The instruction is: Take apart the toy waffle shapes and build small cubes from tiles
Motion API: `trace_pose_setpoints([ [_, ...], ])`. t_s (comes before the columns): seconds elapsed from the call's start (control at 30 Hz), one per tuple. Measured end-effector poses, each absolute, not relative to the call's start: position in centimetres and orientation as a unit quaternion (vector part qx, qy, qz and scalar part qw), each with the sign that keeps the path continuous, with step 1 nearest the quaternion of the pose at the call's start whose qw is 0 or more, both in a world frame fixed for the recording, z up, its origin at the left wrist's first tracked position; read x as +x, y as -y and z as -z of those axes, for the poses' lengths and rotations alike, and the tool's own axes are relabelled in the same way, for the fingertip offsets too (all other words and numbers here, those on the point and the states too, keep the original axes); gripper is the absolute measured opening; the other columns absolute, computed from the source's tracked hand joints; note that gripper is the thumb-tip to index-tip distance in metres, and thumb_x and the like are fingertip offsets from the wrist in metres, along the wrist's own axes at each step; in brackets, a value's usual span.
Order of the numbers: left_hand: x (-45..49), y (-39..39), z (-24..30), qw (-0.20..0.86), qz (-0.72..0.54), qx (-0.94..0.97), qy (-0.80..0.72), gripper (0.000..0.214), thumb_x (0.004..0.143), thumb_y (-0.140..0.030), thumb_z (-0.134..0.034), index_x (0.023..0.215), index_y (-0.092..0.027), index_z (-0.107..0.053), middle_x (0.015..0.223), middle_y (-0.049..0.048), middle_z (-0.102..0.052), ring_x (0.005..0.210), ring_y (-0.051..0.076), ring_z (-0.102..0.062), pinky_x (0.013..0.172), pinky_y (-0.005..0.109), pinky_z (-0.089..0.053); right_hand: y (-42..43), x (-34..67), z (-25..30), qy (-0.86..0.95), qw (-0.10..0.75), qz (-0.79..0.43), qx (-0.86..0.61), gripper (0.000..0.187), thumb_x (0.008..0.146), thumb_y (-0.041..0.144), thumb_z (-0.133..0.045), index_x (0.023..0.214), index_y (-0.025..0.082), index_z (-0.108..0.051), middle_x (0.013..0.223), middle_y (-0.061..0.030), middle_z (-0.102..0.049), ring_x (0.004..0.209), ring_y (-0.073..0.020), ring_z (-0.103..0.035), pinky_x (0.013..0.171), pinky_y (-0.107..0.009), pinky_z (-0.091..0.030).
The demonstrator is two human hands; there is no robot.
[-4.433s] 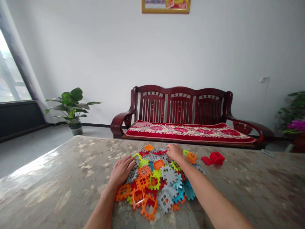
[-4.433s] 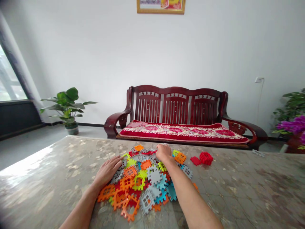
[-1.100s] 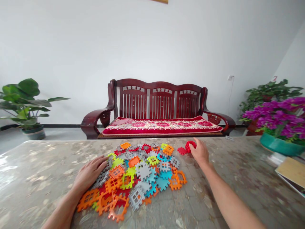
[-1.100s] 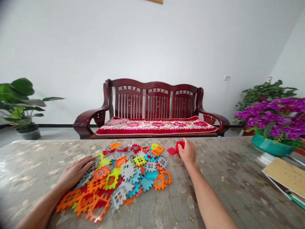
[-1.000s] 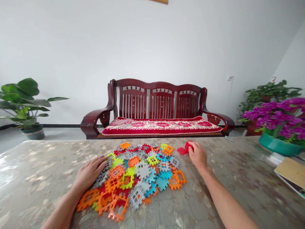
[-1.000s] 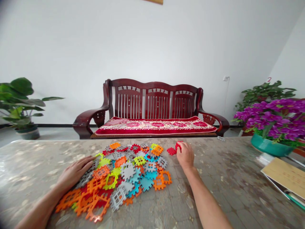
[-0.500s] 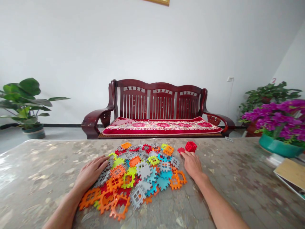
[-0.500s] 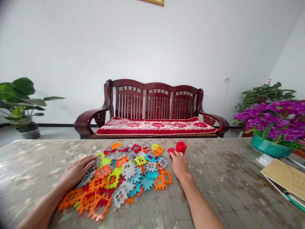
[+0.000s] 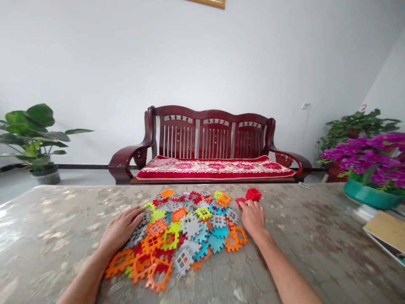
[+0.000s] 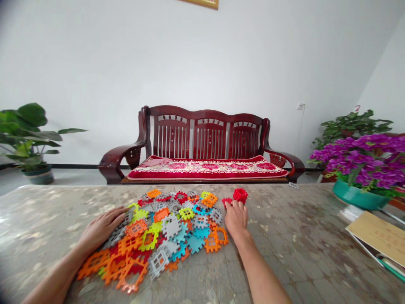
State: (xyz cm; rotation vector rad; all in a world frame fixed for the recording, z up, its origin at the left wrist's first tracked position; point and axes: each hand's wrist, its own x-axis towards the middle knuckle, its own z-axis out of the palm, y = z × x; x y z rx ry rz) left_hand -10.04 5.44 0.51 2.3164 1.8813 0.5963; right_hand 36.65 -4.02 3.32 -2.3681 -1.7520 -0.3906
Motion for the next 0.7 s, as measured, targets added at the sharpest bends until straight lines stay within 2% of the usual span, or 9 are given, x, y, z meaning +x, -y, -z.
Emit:
trace_pose_setpoints([
  [0.2,-10.00,-5.43,-0.54,0.053,-0.186,0.760,-0.620,0.055,0.092,-0.052,-0.028,0.127,-0.029,-0.064,0.139,0.0033,-0.059,0.130,0.026,-0.051,0.111,0.043,-0.035,3.71,36.59,-3.36,0.581,0.081,0.131,-0.799,0.047,0.089,0.012,-0.039,0.123,0.031,-0.065,0.117,-0.0093,-0.064,0.104,-0.0267,-0.053,0.082,-0.037,-0.036],
  [0.37,-10.04,-5.55,-0.53,0.052,-0.177,0.762,-0.620,0.055,0.092,-0.053,-0.028,0.128,-0.030,-0.063,0.140,0.0025,-0.058,0.131,0.025,-0.051,0.112,0.041,-0.035,4.24,36.89,-3.10,0.583,0.125,0.145,-0.789,0.046,0.090,0.013,-0.040,0.125,0.032,-0.064,0.117,-0.0075,-0.064,0.104,-0.0251,-0.051,0.083,-0.036,-0.035],
  [0.57,-9.77,-5.39,-0.73,0.056,-0.174,0.758,-0.626,0.055,0.093,-0.052,-0.027,0.129,-0.030,-0.062,0.141,0.0024,-0.057,0.132,0.025,-0.049,0.112,0.042,-0.034,4.61,37.17,-2.92,0.597,0.138,0.140,-0.777,0.040,0.090,0.014,-0.044,0.111,0.033,-0.071,0.117,-0.0041,-0.065,0.107,-0.0222,-0.049,0.086,-0.034,-0.033],
  [0.7,-9.68,-5.32,-0.73,0.052,-0.181,0.758,-0.624,0.052,0.093,-0.049,-0.029,0.128,-0.030,-0.063,0.140,0.0015,-0.058,0.130,0.025,-0.051,0.111,0.041,-0.036,4.46,37.08,-2.93,0.600,0.132,0.134,-0.777,0.040,0.091,0.014,-0.043,0.112,0.034,-0.071,0.113,-0.0036,-0.068,0.104,-0.0223,-0.050,0.083,-0.034,-0.032],
])
